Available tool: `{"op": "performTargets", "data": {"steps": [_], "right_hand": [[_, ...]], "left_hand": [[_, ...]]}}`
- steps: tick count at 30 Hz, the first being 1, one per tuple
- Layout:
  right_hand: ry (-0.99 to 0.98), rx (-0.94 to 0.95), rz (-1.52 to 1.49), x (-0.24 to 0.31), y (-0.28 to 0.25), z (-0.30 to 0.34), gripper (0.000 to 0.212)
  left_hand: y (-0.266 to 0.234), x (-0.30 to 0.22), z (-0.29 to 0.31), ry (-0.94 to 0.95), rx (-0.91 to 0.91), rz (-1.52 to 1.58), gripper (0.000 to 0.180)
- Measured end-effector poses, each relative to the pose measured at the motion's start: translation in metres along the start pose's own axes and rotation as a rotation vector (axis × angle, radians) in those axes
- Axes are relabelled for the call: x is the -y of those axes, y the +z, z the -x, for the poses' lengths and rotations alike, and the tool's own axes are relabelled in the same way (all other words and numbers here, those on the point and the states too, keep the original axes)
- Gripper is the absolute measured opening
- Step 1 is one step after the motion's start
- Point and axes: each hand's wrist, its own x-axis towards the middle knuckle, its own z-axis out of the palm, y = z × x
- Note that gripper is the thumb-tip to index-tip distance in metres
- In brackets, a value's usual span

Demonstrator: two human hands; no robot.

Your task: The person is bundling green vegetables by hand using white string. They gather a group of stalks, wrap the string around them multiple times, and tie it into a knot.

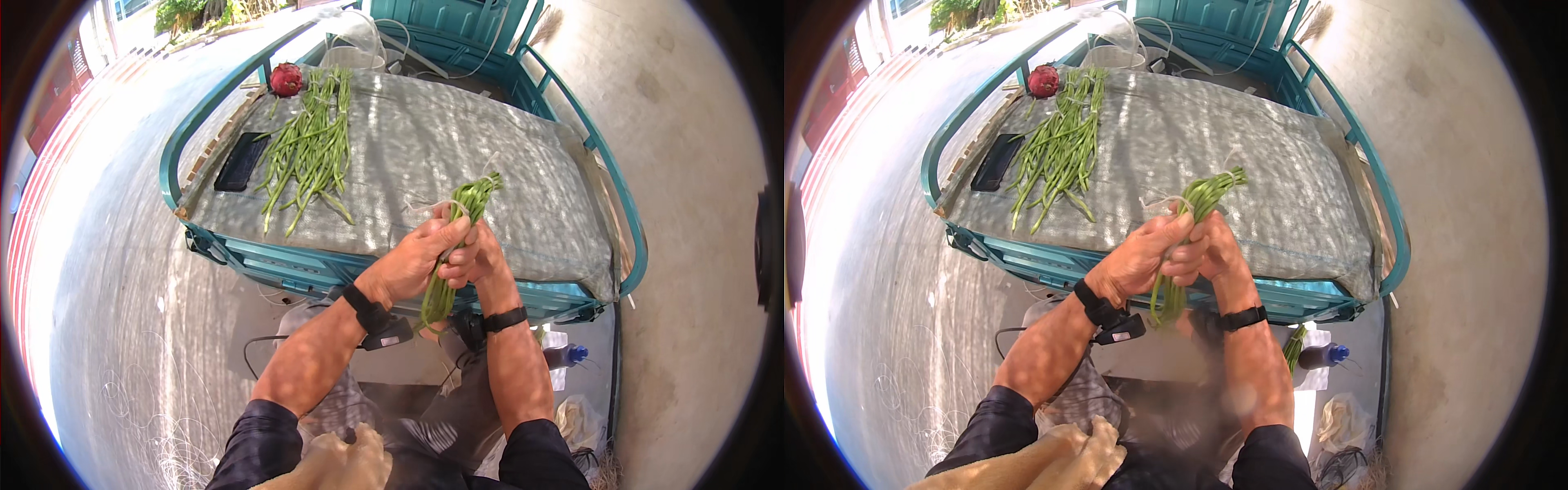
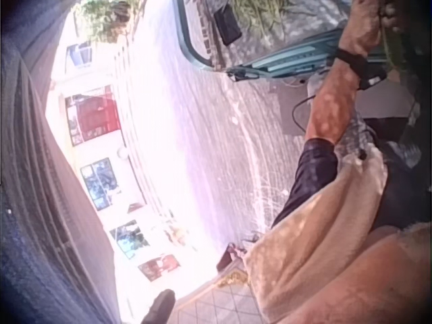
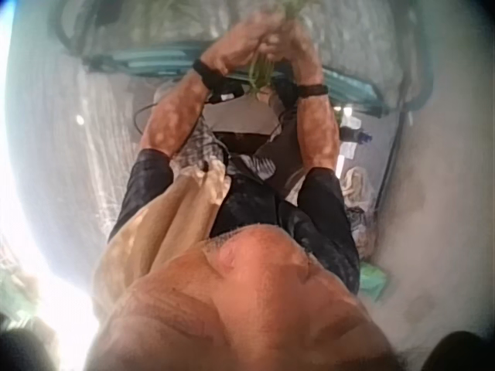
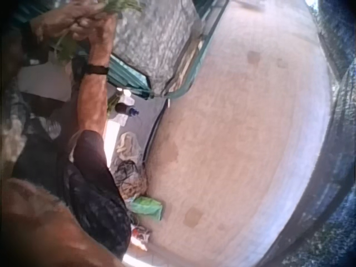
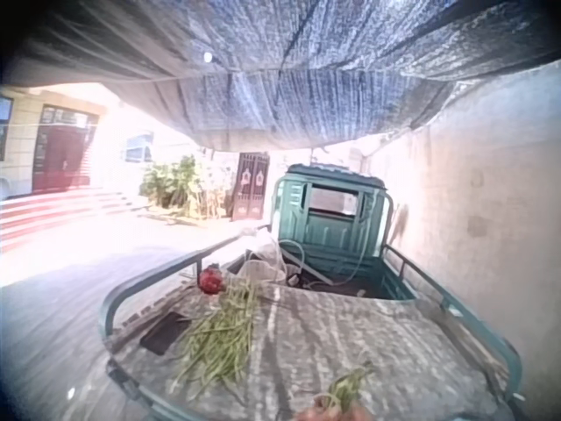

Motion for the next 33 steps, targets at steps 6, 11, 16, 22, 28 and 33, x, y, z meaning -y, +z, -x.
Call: {"op": "performTargets", "data": {"steps": [6, 11, 16, 22, 28, 33], "right_hand": [[-0.003, -0.009, -0.085, 0.009, 0.025, 0.004, 0.062], [0.014, 0.046, -0.077, 0.004, 0.019, 0.011, 0.055], [-0.016, 0.154, 0.189, 0.012, 0.009, 0.005, 0.047], [0.112, -0.059, -0.051, 0.010, 0.011, 0.009, 0.023], [0.067, -0.113, 0.533, 0.046, 0.034, 0.032, 0.019], [0.070, -0.211, 0.703, 0.069, 0.025, 0.037, 0.017]], "left_hand": [[0.001, 0.003, -0.003, 0.009, 0.030, 0.013, 0.036], [0.004, 0.005, -0.003, -0.011, 0.040, -0.038, 0.036], [0.004, 0.001, -0.001, -0.027, 0.026, -0.021, 0.036], [-0.007, -0.008, -0.002, 0.049, 0.044, -0.057, 0.037], [-0.011, -0.016, 0.004, 0.005, -0.077, -0.107, 0.041], [-0.010, -0.020, 0.003, -0.078, -0.194, -0.316, 0.043]]}}
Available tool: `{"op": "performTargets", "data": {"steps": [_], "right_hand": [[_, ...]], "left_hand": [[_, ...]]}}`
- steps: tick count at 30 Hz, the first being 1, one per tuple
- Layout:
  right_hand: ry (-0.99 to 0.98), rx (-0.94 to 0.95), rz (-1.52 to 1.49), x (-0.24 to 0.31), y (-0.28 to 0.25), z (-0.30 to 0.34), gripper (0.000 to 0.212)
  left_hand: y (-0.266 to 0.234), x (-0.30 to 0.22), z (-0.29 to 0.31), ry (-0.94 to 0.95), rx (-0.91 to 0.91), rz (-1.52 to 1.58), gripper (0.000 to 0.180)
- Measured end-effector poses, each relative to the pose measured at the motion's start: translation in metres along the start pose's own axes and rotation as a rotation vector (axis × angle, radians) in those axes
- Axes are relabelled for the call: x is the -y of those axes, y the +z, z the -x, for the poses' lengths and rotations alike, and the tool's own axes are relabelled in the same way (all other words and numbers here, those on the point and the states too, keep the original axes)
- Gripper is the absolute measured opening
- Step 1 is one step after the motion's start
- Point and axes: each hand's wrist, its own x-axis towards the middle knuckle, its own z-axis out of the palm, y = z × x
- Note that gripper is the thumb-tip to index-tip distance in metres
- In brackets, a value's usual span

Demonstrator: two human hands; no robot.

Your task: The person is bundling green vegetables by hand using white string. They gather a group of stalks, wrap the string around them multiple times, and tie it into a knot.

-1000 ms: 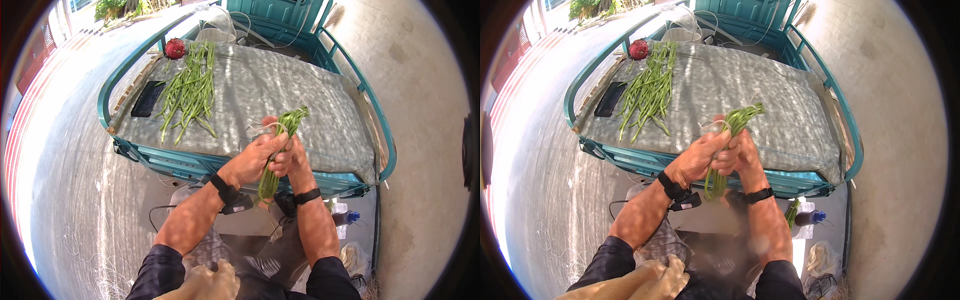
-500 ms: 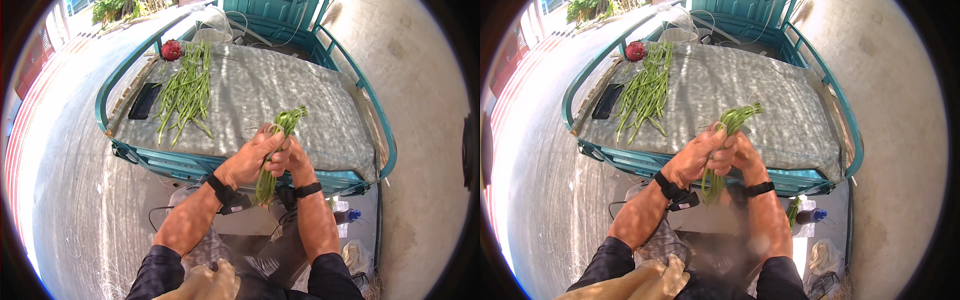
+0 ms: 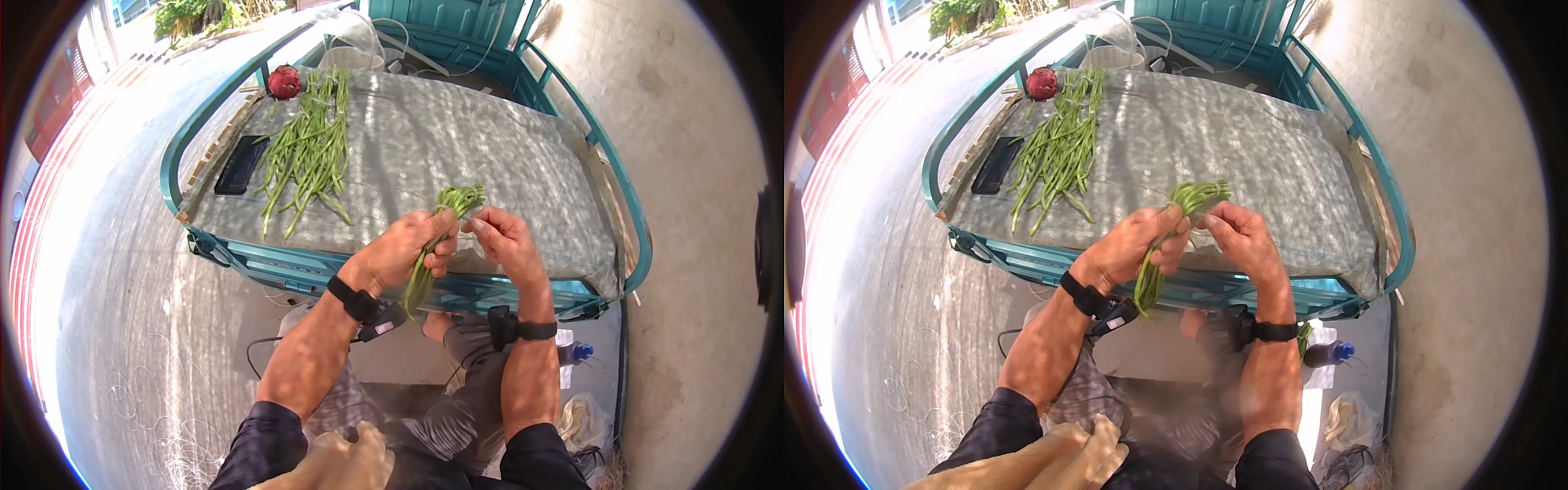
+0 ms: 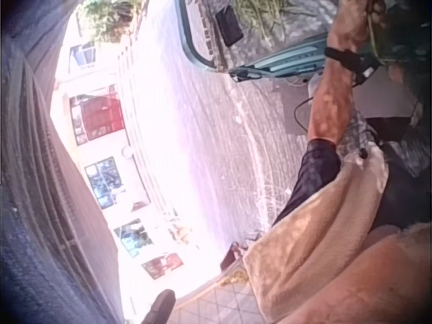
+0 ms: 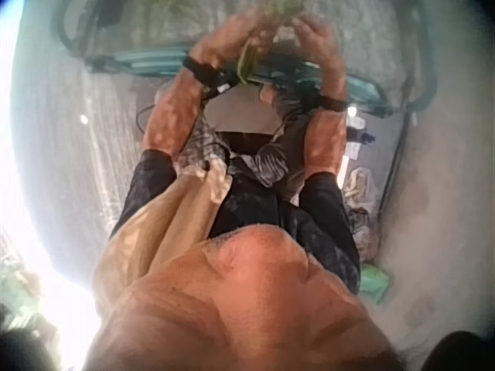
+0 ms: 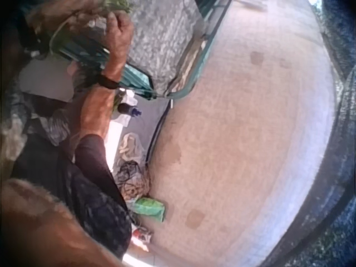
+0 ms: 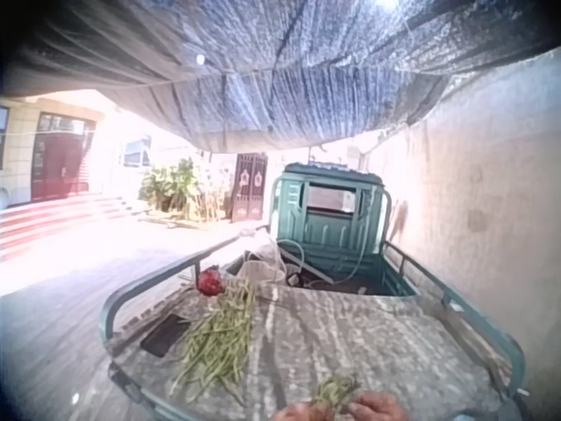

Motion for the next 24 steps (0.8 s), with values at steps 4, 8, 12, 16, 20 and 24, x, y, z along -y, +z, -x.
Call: {"op": "performTargets", "data": {"steps": [4, 8, 12, 16, 20, 24], "right_hand": [[-0.080, 0.013, 0.375, 0.002, 0.003, 0.003, 0.019], [-0.079, -0.044, 0.426, 0.016, 0.002, 0.008, 0.019], [-0.025, -0.027, 0.325, 0.015, -0.006, 0.012, 0.019], [-0.060, -0.002, 0.218, 0.021, -0.010, 0.016, 0.020], [-0.058, -0.028, 0.229, 0.031, -0.013, 0.022, 0.019], [-0.057, 0.005, 0.313, 0.047, 0.003, 0.021, 0.019]], "left_hand": [[-0.001, 0.003, -0.006, 0.012, -0.098, -0.180, 0.041], [0.002, 0.003, -0.006, 0.082, -0.174, -0.568, 0.041], [0.006, 0.008, -0.009, 0.146, -0.212, -0.641, 0.042], [-0.007, 0.027, -0.019, 0.252, -0.274, -0.810, 0.038], [-0.005, 0.029, -0.021, 0.372, -0.424, -1.086, 0.032], [0.001, 0.034, -0.023, 0.322, -0.490, -1.225, 0.030]]}}
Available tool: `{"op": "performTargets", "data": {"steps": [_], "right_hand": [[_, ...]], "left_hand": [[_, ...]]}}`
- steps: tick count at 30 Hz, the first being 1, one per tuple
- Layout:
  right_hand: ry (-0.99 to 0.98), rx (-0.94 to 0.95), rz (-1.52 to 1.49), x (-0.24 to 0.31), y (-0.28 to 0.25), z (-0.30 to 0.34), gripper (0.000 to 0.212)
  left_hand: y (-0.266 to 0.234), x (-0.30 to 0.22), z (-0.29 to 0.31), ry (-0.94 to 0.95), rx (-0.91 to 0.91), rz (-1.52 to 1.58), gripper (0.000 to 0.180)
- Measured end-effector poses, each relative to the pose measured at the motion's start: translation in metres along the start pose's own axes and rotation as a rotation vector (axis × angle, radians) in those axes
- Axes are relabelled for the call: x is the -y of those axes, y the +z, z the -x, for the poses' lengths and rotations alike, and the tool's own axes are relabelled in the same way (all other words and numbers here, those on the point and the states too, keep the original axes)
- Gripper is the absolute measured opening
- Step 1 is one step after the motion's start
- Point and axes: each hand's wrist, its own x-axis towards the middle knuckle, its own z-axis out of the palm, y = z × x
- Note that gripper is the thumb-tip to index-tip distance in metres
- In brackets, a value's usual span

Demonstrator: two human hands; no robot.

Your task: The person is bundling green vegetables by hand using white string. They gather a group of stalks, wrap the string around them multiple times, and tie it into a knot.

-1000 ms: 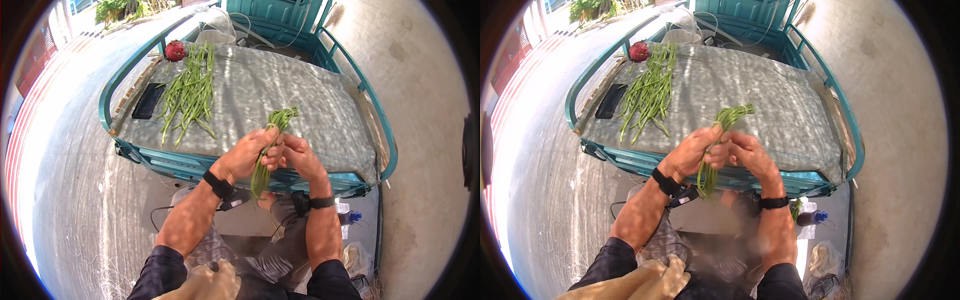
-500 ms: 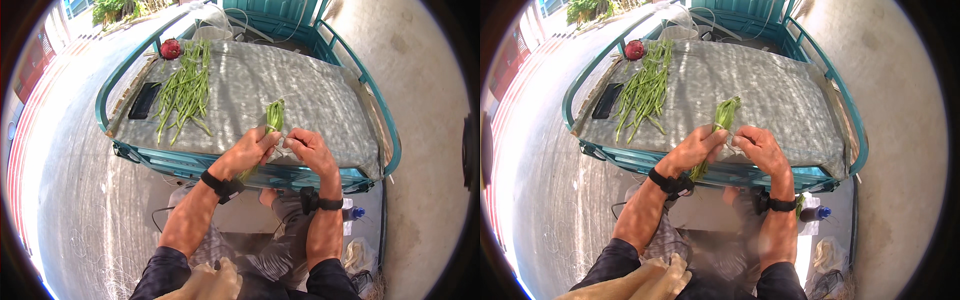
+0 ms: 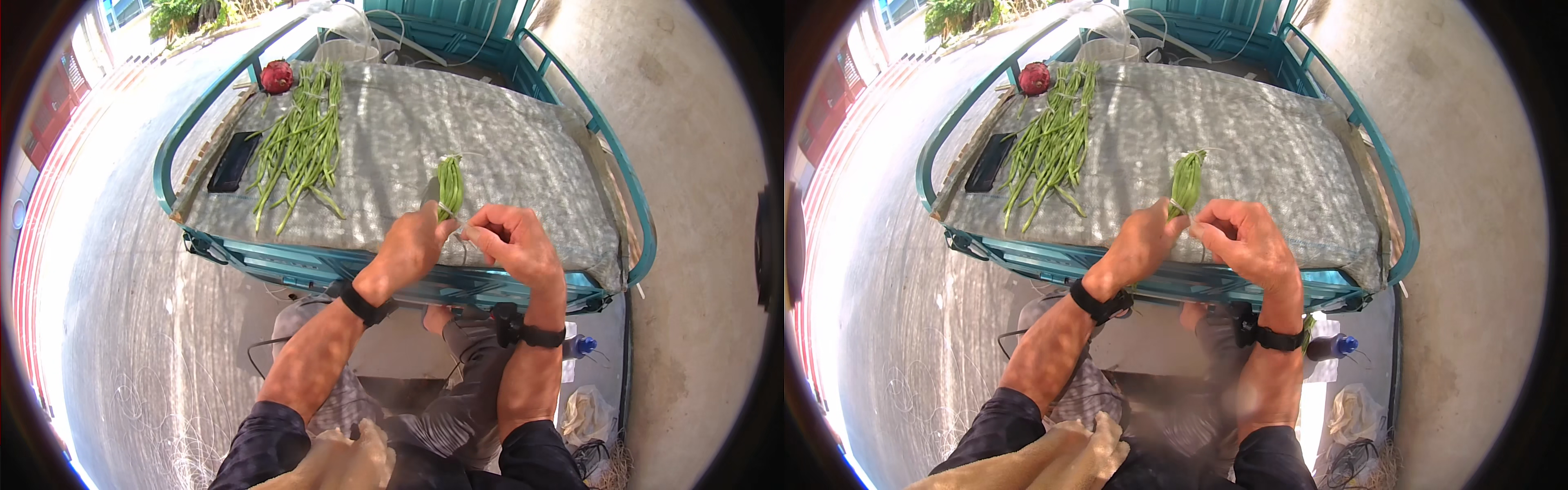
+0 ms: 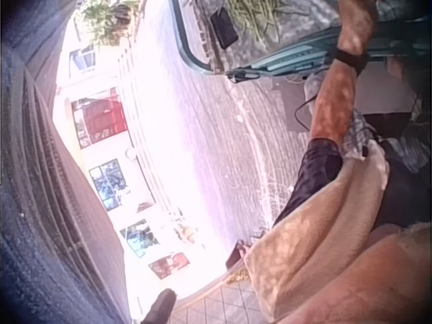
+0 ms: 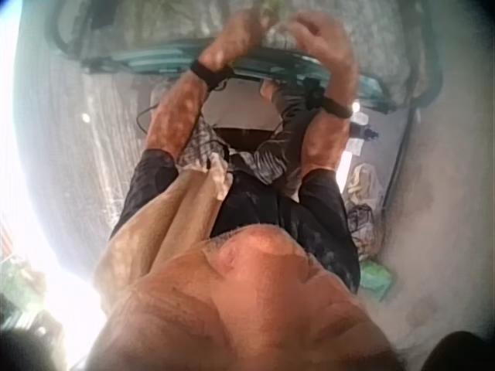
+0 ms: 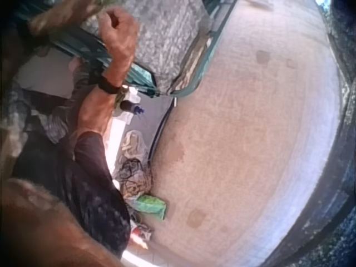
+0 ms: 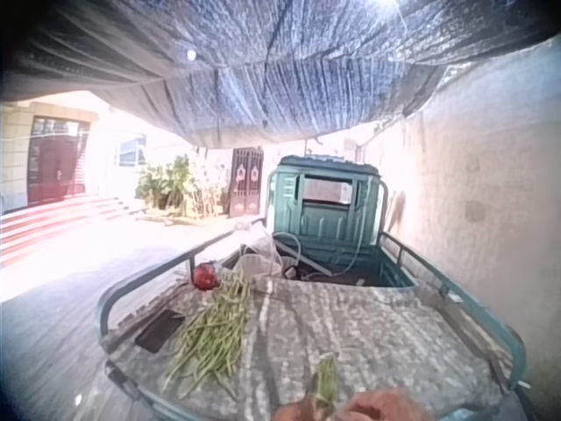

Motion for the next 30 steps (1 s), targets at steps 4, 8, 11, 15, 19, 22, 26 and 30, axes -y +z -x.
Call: {"op": "performTargets", "data": {"steps": [4, 8, 11, 15, 19, 22, 26, 30], "right_hand": [[-0.027, 0.044, 0.002, 0.011, 0.011, -0.004, 0.019], [-0.046, 0.038, -0.049, 0.016, 0.019, -0.009, 0.017], [-0.136, 0.033, -0.033, 0.026, 0.034, -0.018, 0.018], [-0.336, 0.134, -0.174, 0.028, 0.050, -0.028, 0.020], [-0.603, 0.301, -0.362, 0.052, 0.044, -0.021, 0.030], [-0.618, 0.184, -0.698, 0.029, 0.022, -0.013, 0.026], [-0.257, -0.161, -0.711, -0.033, -0.009, -0.016, 0.029], [0.216, -0.052, -0.258, -0.076, 0.003, -0.030, 0.025]], "left_hand": [[0.002, -0.008, 0.002, -0.099, 0.100, -0.163, 0.029], [0.004, -0.004, -0.002, -0.042, 0.235, -0.128, 0.025], [0.014, 0.031, 0.003, 0.186, 0.215, 0.165, 0.027], [0.024, 0.019, 0.017, -0.015, 0.182, 1.249, 0.036], [0.000, -0.002, 0.010, -0.360, 0.263, 1.396, 0.028], [-0.010, -0.011, -0.003, -0.553, 0.360, 1.303, 0.033], [-0.012, -0.017, -0.003, -0.588, 0.397, 1.411, 0.037], [-0.010, -0.010, -0.003, -0.554, 0.423, 1.481, 0.037]]}}
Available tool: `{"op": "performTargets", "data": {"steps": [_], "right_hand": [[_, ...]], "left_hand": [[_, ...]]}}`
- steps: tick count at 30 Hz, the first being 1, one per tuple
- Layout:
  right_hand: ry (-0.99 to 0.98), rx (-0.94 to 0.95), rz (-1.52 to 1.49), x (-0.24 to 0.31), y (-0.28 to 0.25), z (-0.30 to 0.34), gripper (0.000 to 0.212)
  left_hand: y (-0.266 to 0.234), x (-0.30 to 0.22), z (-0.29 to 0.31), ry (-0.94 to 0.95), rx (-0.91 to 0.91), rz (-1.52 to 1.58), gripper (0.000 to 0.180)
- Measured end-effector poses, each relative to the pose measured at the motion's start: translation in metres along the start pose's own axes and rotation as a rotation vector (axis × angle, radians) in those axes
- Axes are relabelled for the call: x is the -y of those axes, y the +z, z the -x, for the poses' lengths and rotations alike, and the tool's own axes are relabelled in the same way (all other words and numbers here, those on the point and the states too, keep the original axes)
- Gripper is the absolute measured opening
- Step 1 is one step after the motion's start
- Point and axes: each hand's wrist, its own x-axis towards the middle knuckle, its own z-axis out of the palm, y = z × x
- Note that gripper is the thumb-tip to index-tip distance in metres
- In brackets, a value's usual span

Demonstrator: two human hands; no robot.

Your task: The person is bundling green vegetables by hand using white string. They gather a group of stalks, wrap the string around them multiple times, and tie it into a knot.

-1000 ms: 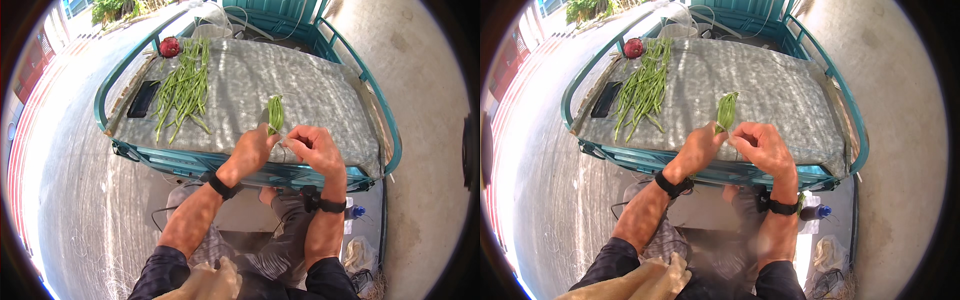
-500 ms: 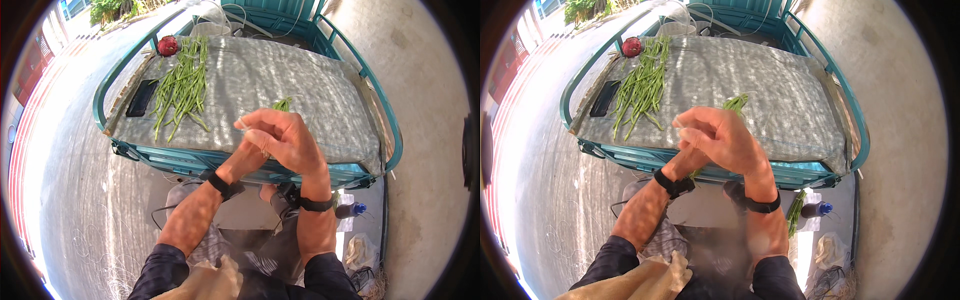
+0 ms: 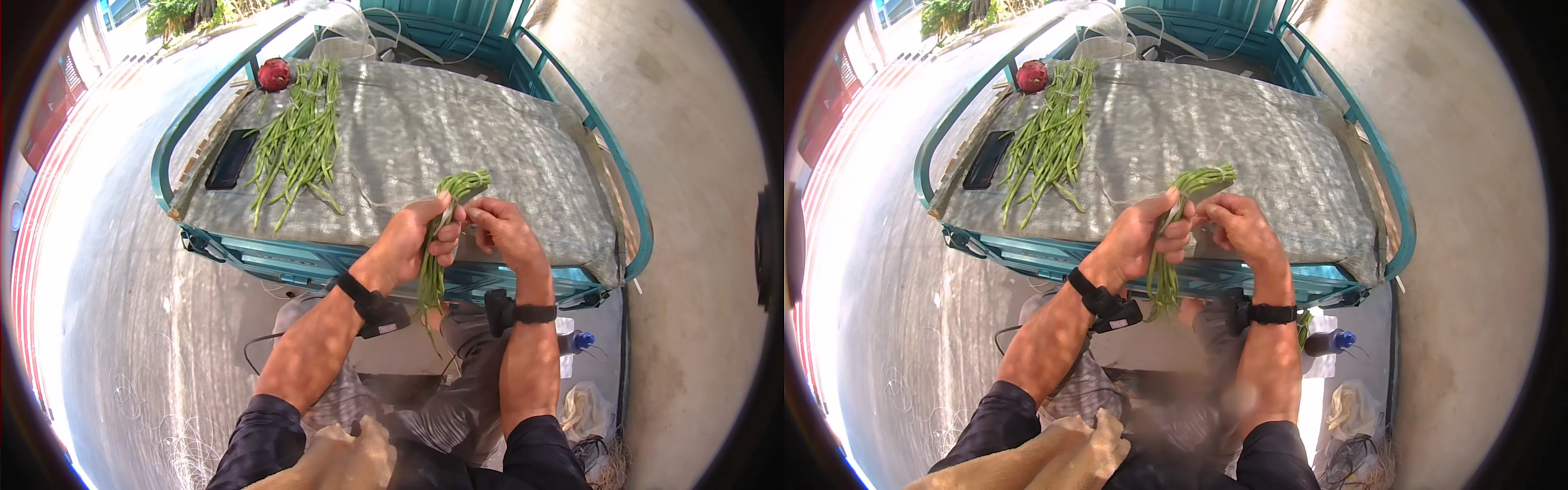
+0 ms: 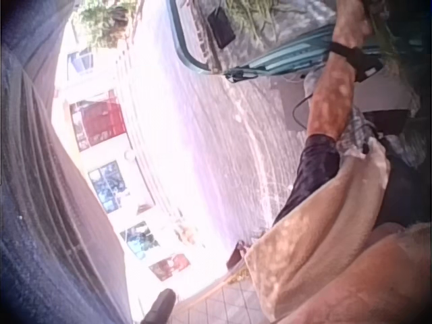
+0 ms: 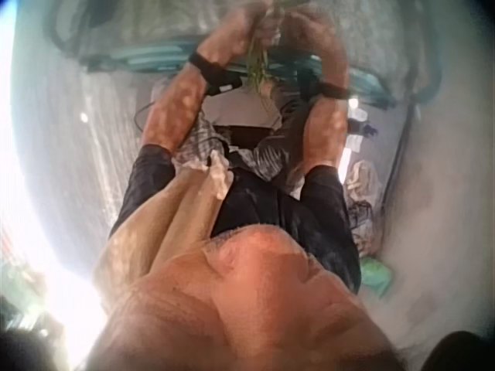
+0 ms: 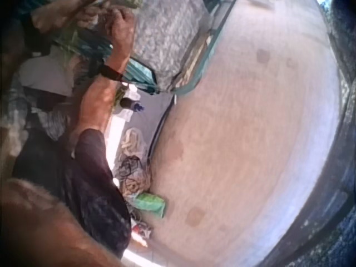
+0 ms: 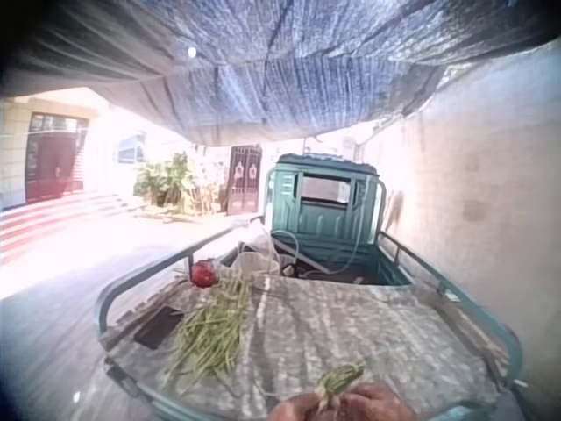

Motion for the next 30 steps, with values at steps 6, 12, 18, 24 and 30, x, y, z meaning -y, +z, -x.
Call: {"op": "performTargets", "data": {"steps": [6, 12, 18, 24, 30], "right_hand": [[-0.207, 0.435, -0.653, -0.020, 0.032, -0.018, 0.057], [-0.157, 0.531, -0.723, -0.006, 0.039, -0.018, 0.055], [-0.148, 0.380, -0.614, -0.022, 0.026, -0.018, 0.022], [-0.089, 0.371, -0.402, 0.000, 0.004, -0.003, 0.020], [-0.132, 0.378, -0.622, -0.007, 0.034, -0.012, 0.031]], "left_hand": [[0.000, 0.001, -0.006, -0.001, 0.174, 0.112, 0.038], [0.003, -0.004, 0.002, -0.015, 0.182, 0.159, 0.038], [0.007, -0.006, 0.006, -0.038, 0.278, 0.133, 0.040], [-0.001, -0.022, 0.010, -0.019, 0.074, 0.036, 0.042], [-0.009, -0.023, 0.005, 0.014, 0.227, 0.110, 0.043]]}}
